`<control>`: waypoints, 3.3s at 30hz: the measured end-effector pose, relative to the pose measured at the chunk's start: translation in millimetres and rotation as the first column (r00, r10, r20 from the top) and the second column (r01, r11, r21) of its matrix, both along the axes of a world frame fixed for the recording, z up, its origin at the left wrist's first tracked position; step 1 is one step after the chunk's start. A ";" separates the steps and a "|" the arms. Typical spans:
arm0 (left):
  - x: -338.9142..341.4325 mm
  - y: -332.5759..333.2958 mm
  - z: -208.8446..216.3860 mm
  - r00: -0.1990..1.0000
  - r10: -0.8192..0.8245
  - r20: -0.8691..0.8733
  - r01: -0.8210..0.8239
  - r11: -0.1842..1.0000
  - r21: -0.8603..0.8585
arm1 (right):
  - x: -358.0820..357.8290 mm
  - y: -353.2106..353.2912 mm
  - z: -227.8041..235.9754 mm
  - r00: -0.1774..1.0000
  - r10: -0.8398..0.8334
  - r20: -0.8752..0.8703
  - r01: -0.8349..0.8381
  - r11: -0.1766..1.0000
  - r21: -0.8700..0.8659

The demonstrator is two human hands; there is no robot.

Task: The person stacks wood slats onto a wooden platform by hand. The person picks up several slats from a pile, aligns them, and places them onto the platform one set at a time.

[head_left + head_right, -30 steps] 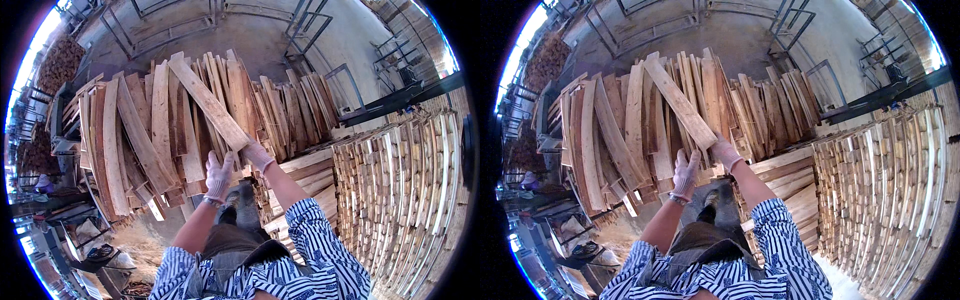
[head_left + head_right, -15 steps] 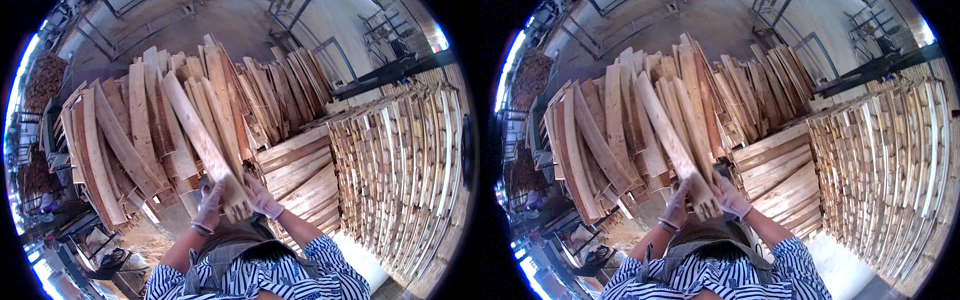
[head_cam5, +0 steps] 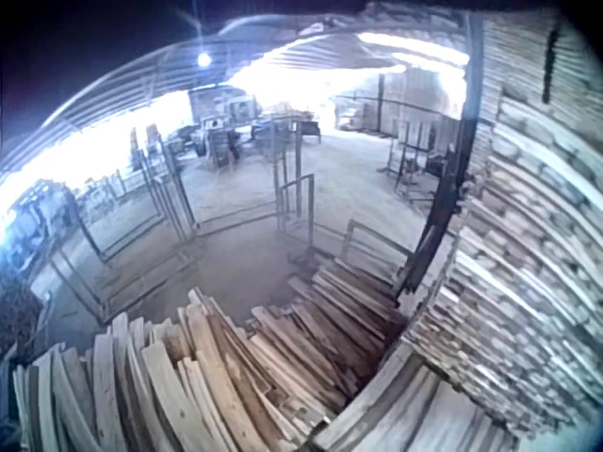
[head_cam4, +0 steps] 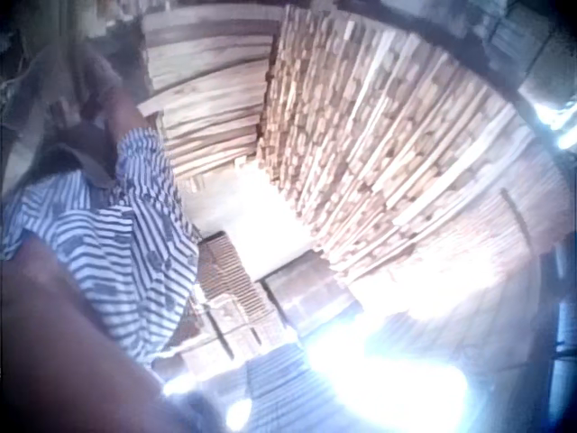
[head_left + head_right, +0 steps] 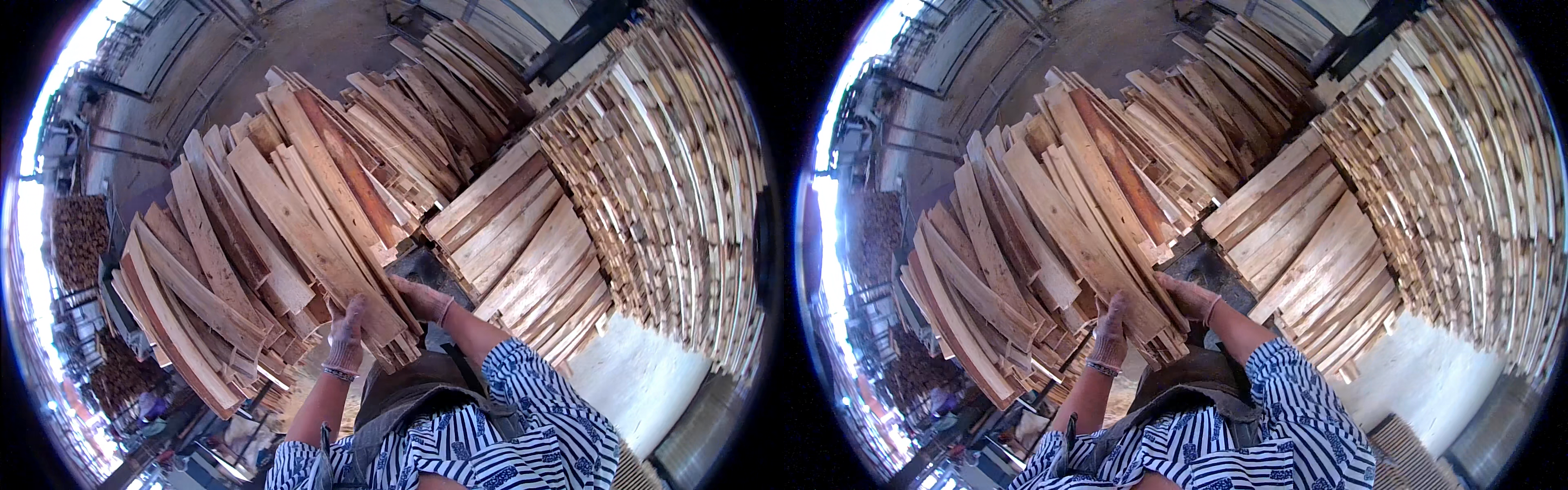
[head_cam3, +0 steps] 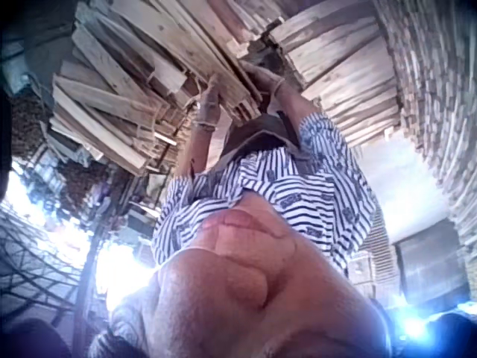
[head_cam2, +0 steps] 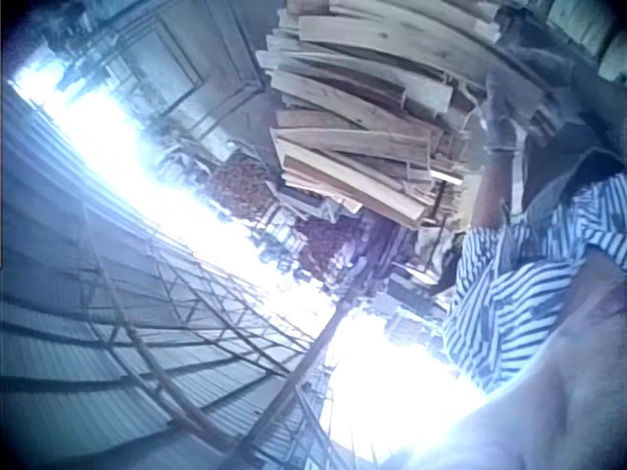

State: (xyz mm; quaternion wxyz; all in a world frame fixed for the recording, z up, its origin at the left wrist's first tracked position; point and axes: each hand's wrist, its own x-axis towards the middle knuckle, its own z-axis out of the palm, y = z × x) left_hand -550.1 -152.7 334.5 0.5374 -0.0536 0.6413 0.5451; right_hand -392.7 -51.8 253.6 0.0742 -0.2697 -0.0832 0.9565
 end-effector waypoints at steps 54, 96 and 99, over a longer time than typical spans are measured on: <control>461.5 43.7 -7.6 0.252 -0.425 0.870 0.814 0.579 0.047 | 508.9 -128.5 86.7 0.644 -0.579 0.501 0.729 0.662 -0.173; 642.7 74.5 -244.9 -0.820 -0.563 -0.106 0.284 -0.238 -0.929 | 668.4 -241.1 -46.5 -0.134 -0.532 0.836 0.219 0.807 0.548; 654.1 55.3 -258.7 -0.891 -0.453 0.008 0.040 -0.096 -0.995 | 721.8 -283.2 -86.5 -0.031 -0.602 0.798 0.343 0.744 0.574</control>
